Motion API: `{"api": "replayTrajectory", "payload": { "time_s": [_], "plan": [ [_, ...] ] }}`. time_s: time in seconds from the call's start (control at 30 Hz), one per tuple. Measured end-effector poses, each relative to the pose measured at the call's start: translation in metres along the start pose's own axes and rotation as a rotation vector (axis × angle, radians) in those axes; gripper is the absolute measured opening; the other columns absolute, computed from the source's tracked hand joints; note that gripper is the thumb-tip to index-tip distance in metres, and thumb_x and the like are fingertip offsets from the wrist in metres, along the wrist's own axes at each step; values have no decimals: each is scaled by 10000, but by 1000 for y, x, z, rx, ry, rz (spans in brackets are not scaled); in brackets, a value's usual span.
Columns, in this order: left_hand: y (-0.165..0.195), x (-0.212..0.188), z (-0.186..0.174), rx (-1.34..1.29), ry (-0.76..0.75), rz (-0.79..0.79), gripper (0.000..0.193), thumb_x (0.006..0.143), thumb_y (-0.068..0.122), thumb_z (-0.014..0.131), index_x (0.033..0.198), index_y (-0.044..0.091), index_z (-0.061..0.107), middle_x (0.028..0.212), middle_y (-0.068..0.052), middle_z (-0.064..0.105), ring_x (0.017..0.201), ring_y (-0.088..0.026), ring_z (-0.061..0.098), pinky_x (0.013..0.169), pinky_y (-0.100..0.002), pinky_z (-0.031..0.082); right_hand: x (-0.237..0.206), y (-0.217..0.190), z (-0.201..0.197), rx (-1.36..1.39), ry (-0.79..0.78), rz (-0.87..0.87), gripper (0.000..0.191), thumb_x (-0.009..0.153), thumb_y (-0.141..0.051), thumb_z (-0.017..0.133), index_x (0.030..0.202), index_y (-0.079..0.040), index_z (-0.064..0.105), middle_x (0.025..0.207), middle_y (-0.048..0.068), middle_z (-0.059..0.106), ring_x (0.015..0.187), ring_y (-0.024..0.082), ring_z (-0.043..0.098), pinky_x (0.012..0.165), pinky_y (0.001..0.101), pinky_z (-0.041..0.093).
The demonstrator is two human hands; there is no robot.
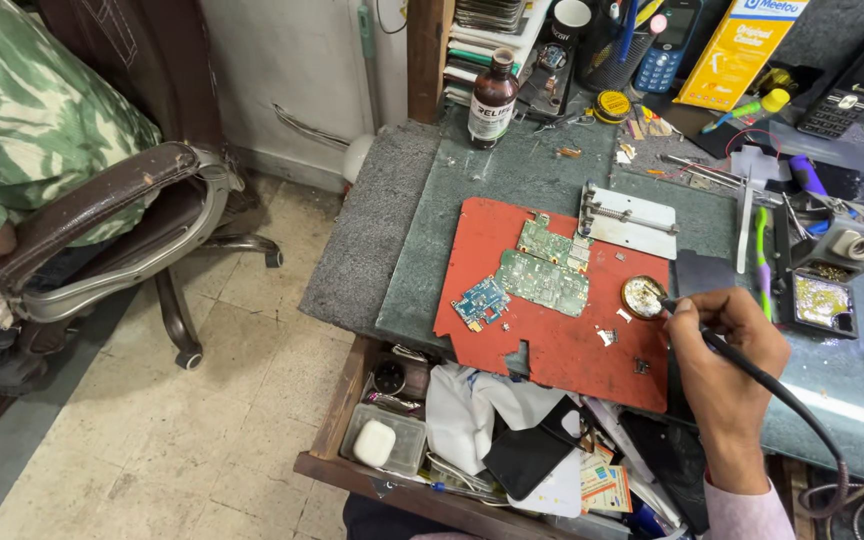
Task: The person uses a soldering iron to apply solder to several small circuit boards on a red mat. They repeatedly dip the iron into a tin of solder, then touch it to different pads and components on the boards, occasionally rotating the boards to access different sides.
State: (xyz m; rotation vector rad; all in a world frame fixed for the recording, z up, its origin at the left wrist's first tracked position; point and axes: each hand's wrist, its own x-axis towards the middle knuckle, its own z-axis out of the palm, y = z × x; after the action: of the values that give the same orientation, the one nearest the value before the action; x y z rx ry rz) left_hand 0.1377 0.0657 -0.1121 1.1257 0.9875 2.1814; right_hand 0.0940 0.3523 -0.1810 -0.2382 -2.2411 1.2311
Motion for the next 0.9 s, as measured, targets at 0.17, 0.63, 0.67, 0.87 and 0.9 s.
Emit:
{"api": "replayTrajectory", "payload": {
  "time_s": [0.17, 0.63, 0.67, 0.87, 0.9],
  "plan": [
    [20, 4, -4, 84, 37, 11, 219, 909, 221, 750, 1081, 93, 707, 1082, -45, 704, 1045, -216, 710, 937, -373, 562, 3, -1, 4, -12, -15, 3, 94, 1006, -18, 668, 936, 22, 619, 815, 51, 672, 722, 82, 630, 671, 230, 494],
    [-13, 31, -140, 1265, 132, -118, 506, 849, 95, 716, 1339, 24, 612, 1388, -114, 612, 1322, -321, 515, 1088, -432, 428, 11, -12, -1, -154, 28, 9, 78, 919, -56, 683, 880, 5, 656, 742, 18, 670, 692, 49, 594, 639, 225, 477],
    [-15, 33, -145, 1278, 100, -130, 530, 836, 91, 709, 1351, 27, 600, 1395, -111, 608, 1317, -316, 512, 1092, -433, 417, 12, -12, 0, -136, 23, 18, 81, 919, -59, 683, 878, 6, 655, 739, 18, 670, 689, 47, 591, 636, 224, 472],
    [-14, 46, -150, 1301, -13, -213, 659, 762, 77, 682, 1409, 57, 562, 1437, -90, 597, 1316, -301, 483, 1106, -448, 365, 13, -11, 0, -141, 25, 29, 78, 917, -60, 684, 886, 6, 658, 744, 16, 669, 688, 42, 584, 637, 219, 466],
    [-14, 47, -150, 1294, -9, -220, 657, 764, 83, 684, 1410, 70, 568, 1434, -80, 602, 1320, -298, 481, 1109, -447, 365, 13, -10, 0, -139, 21, 41, 78, 918, -60, 688, 885, 6, 663, 737, 17, 667, 683, 43, 574, 630, 221, 458]
  ]
}}
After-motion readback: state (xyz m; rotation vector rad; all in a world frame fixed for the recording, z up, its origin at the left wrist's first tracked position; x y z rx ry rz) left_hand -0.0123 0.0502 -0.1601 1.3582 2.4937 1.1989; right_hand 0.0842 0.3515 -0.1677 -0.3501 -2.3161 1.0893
